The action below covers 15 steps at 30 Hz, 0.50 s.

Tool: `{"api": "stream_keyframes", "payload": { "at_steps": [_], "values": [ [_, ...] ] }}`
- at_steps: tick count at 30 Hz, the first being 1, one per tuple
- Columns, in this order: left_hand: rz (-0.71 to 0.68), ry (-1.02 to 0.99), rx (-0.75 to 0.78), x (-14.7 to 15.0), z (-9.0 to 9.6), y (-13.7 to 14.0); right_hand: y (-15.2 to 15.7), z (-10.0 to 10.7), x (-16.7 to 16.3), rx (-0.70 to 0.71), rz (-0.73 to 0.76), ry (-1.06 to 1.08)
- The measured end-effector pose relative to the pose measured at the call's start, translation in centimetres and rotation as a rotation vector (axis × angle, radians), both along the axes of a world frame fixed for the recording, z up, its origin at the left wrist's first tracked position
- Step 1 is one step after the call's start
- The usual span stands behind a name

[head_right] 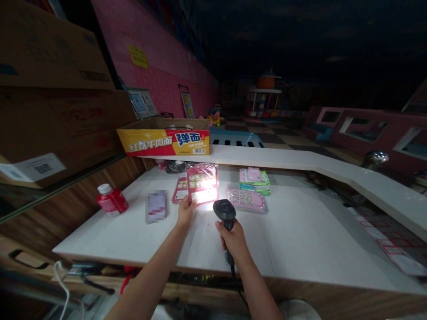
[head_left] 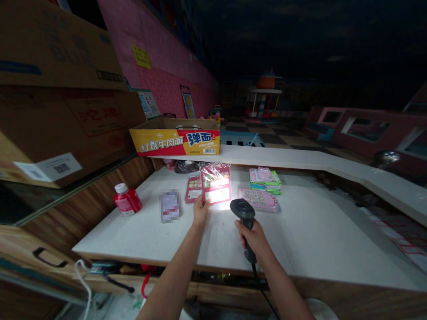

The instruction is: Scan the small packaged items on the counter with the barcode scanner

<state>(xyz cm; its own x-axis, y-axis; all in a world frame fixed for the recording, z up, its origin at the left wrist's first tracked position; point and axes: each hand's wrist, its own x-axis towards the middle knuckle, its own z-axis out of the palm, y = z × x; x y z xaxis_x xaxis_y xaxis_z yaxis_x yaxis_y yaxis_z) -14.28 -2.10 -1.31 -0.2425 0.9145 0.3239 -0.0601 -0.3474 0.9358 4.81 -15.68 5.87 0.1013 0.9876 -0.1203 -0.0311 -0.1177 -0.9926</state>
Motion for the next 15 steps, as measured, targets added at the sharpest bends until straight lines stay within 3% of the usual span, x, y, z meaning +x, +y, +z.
{"api": "stream_keyframes", "payload": {
  "at_steps": [15],
  "values": [
    [-0.010, -0.091, -0.032, 0.2, 0.1, -0.1, 1.0, -0.5, 0.3, 0.038, -0.003, -0.036]
  ]
}}
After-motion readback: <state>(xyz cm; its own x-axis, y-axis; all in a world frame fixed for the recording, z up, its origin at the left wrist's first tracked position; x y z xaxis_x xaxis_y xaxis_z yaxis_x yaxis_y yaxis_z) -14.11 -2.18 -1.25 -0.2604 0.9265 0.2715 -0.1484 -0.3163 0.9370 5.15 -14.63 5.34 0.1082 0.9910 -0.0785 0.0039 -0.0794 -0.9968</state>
